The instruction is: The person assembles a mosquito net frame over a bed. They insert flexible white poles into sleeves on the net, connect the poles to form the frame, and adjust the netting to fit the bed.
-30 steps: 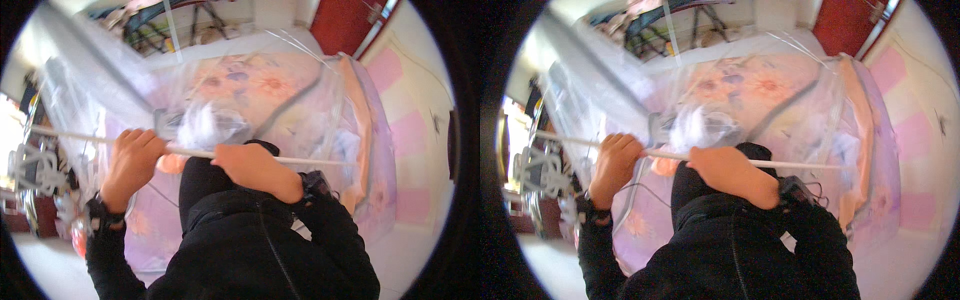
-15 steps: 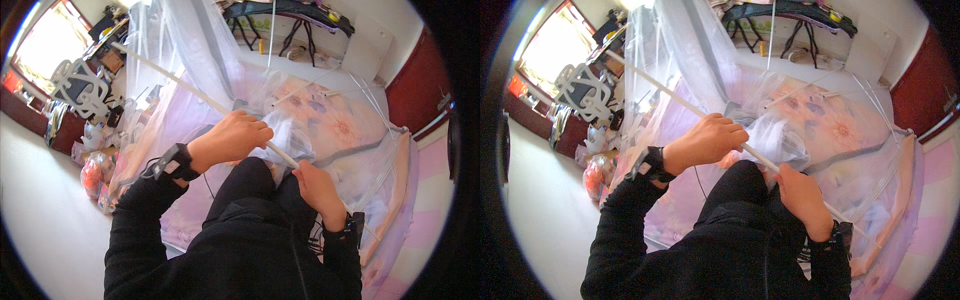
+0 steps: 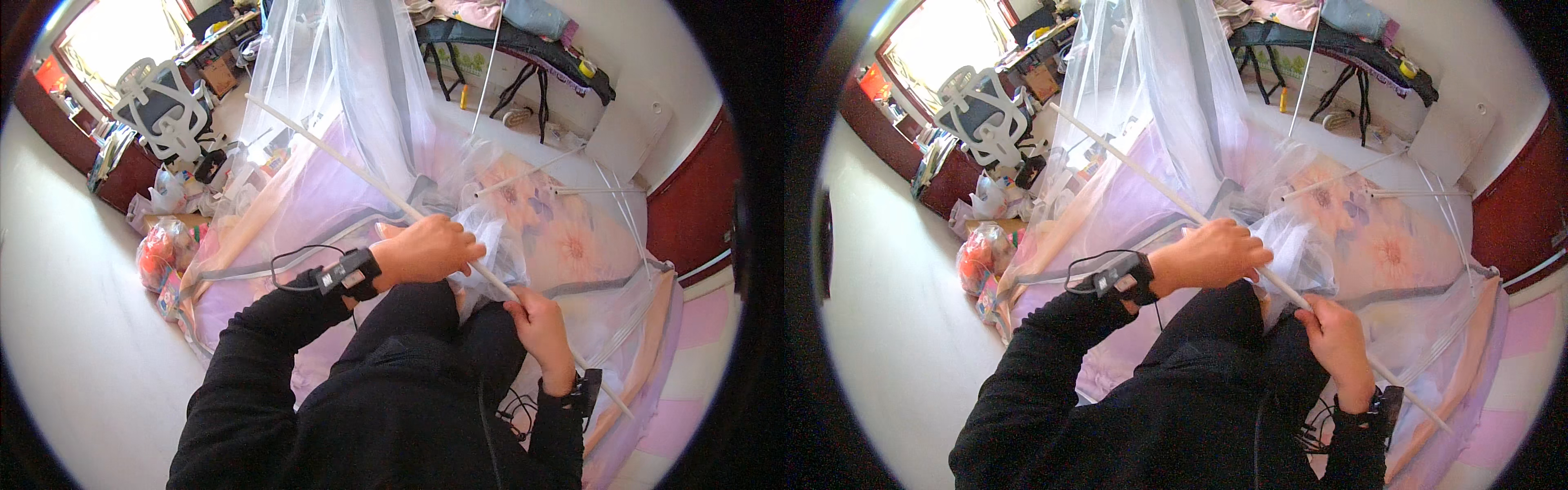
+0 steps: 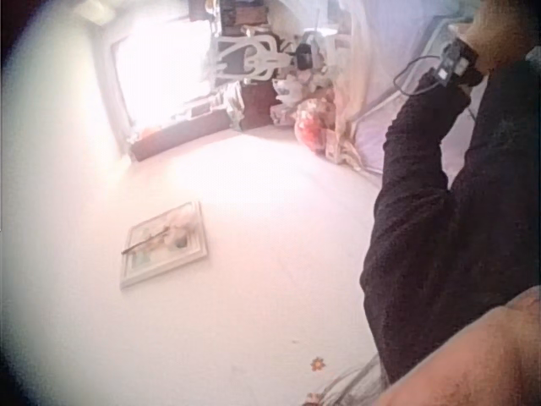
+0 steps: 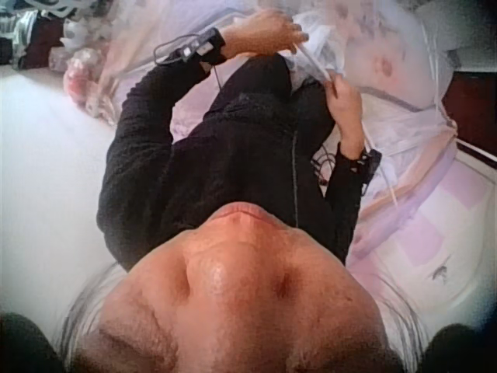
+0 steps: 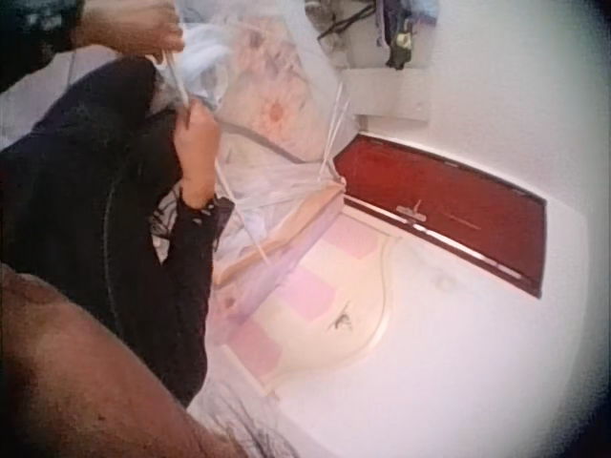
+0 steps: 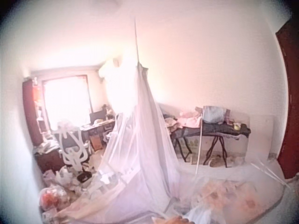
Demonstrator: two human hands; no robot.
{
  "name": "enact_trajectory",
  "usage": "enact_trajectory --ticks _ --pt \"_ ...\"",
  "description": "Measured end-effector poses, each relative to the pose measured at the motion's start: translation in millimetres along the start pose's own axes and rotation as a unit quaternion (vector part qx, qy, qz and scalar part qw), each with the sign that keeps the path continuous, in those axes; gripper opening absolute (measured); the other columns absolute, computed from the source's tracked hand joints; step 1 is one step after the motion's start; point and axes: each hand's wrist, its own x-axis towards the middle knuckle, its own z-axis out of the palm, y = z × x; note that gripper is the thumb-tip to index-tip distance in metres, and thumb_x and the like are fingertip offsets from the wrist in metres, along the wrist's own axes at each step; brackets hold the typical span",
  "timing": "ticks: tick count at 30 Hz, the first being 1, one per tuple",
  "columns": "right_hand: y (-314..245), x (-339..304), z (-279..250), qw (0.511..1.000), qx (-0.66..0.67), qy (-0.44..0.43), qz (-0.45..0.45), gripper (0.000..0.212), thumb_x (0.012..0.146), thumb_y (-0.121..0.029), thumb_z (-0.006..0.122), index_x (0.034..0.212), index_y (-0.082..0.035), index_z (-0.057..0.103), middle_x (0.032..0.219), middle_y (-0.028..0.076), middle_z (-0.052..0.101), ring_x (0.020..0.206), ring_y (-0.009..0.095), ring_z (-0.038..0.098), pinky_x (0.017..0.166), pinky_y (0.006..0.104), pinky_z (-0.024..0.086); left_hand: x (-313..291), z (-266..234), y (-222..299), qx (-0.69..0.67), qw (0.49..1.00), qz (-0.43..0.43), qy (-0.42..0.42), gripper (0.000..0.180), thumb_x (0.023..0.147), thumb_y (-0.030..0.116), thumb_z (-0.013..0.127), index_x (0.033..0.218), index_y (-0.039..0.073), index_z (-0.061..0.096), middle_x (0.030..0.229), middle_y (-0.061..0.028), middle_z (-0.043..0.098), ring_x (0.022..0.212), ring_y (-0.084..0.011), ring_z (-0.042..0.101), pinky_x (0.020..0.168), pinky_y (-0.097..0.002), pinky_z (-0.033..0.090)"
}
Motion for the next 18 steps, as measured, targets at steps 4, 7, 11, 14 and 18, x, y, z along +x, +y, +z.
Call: enact_trajectory --ticks 4,7,11,14,18 --pt "11 -3 -7 0.981 0.141 -0.096 0.096 0.019 0.088 -0.022 0.059 0.089 -0.003 0.061 0.072 0.019 0.059 0.062 0.034 0.057 0.058 0.0372 0.045 -5 -1 9 0.032 0.997 0.044 0.048 0.018 0.078 0.028 0.063 0.076 0.013 0.053 0.072 0.0000 0.051 0.070 -0.0185 0.055 0.062 -0.0330 0.043" --pt "15 -6 2 0.989 0.109 -0.068 0.072 0.017 0.086 -0.019 0.060 0.088 -0.001 0.060 0.076 0.018 0.060 0.065 0.034 0.058 0.059 0.0369 0.045 -4 -3 12 -0.077 0.996 -0.019 -0.037 0.021 0.080 0.029 0.062 0.072 0.011 0.056 0.074 -0.0030 0.058 0.076 -0.0250 0.059 0.065 -0.0452 0.045" --pt "13 -7 14 1.000 0.019 0.001 0.009 0.015 0.085 -0.018 0.061 0.085 -0.003 0.059 0.077 0.017 0.061 0.071 0.037 0.058 0.061 0.0402 0.045 -5 -6 14 -0.142 0.946 -0.185 -0.224 0.026 0.084 0.035 0.060 0.078 0.010 0.059 0.075 -0.0074 0.063 0.081 -0.0348 0.064 0.057 -0.0739 0.034" --pt "11 -6 13 1.000 0.008 0.022 0.001 0.016 0.084 -0.019 0.062 0.085 -0.004 0.058 0.078 0.017 0.060 0.073 0.037 0.058 0.061 0.0417 0.045 -9 -8 15 -0.080 0.974 -0.144 -0.154 0.021 0.080 0.027 0.061 0.077 0.007 0.063 0.073 -0.0140 0.063 0.071 -0.0362 0.062 0.065 -0.0472 0.047" --pt "11 -6 11 1.000 0.016 0.011 -0.004 0.018 0.085 -0.021 0.061 0.085 -0.004 0.057 0.079 0.016 0.060 0.074 0.037 0.058 0.062 0.0418 0.045 -16 1 12 -0.038 0.991 -0.092 -0.091 0.018 0.080 0.026 0.060 0.081 0.009 0.062 0.072 -0.0114 0.062 0.072 -0.0330 0.062 0.063 -0.0493 0.045"
